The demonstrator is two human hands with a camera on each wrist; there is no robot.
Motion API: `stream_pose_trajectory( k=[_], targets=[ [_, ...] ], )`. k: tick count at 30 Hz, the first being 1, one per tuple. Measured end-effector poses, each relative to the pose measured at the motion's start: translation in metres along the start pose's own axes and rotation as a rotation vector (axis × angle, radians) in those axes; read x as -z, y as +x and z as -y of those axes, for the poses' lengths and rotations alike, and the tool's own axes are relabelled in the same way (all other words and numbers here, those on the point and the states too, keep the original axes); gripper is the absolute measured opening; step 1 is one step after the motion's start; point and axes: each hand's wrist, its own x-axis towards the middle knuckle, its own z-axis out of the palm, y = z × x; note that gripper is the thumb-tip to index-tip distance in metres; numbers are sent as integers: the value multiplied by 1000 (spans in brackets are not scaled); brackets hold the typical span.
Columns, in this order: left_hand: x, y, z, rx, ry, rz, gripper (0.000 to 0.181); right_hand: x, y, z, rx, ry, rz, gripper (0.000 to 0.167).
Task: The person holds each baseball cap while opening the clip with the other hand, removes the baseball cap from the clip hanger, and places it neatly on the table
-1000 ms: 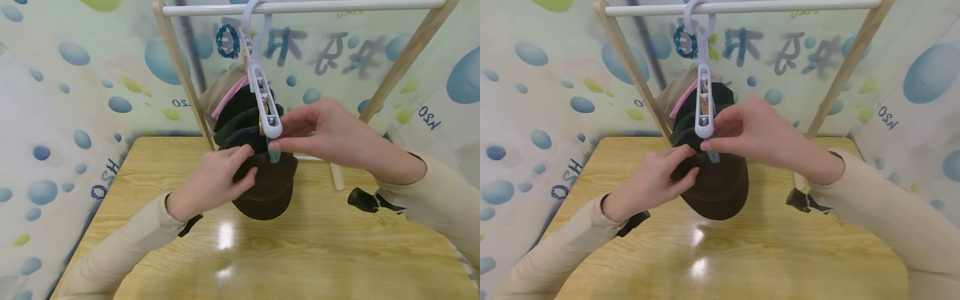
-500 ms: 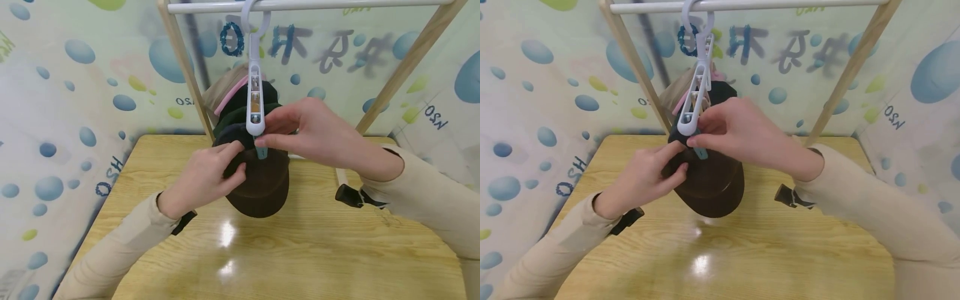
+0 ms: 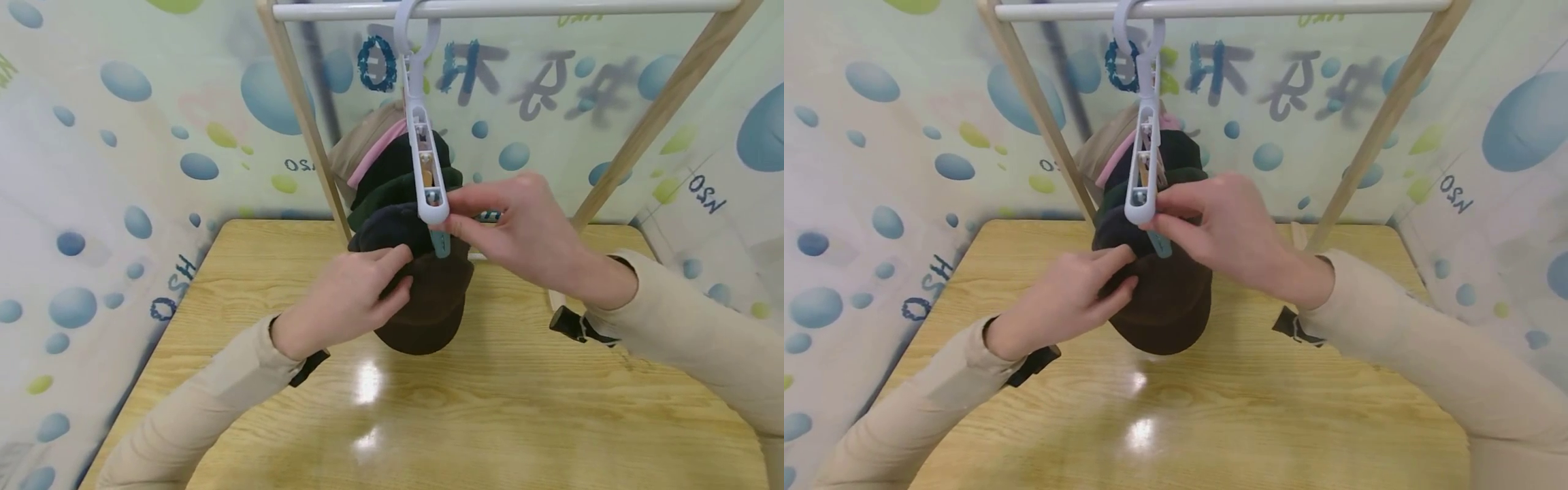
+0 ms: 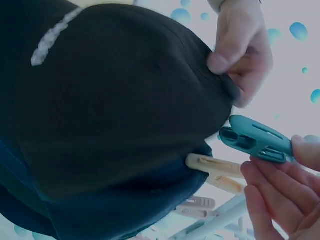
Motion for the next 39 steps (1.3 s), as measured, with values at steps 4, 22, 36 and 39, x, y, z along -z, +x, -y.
stream_pose_trajectory(
  k=[4,22,36,39],
  targets=[
    [-4,-1,1,8,-14,57,12,3,-1,-4,-11,-17,-24,16],
    [-17,-22,23,73,-242,193,14,24,-20,-15,-95,-91,34,27],
    [-10,-48,51,143,-586,281,17,41,-37,-32,-67,-174,107,42],
    [-6,-56,57,195,-602,286,17,44,-40,-36,-68,-169,106,42]
  ],
)
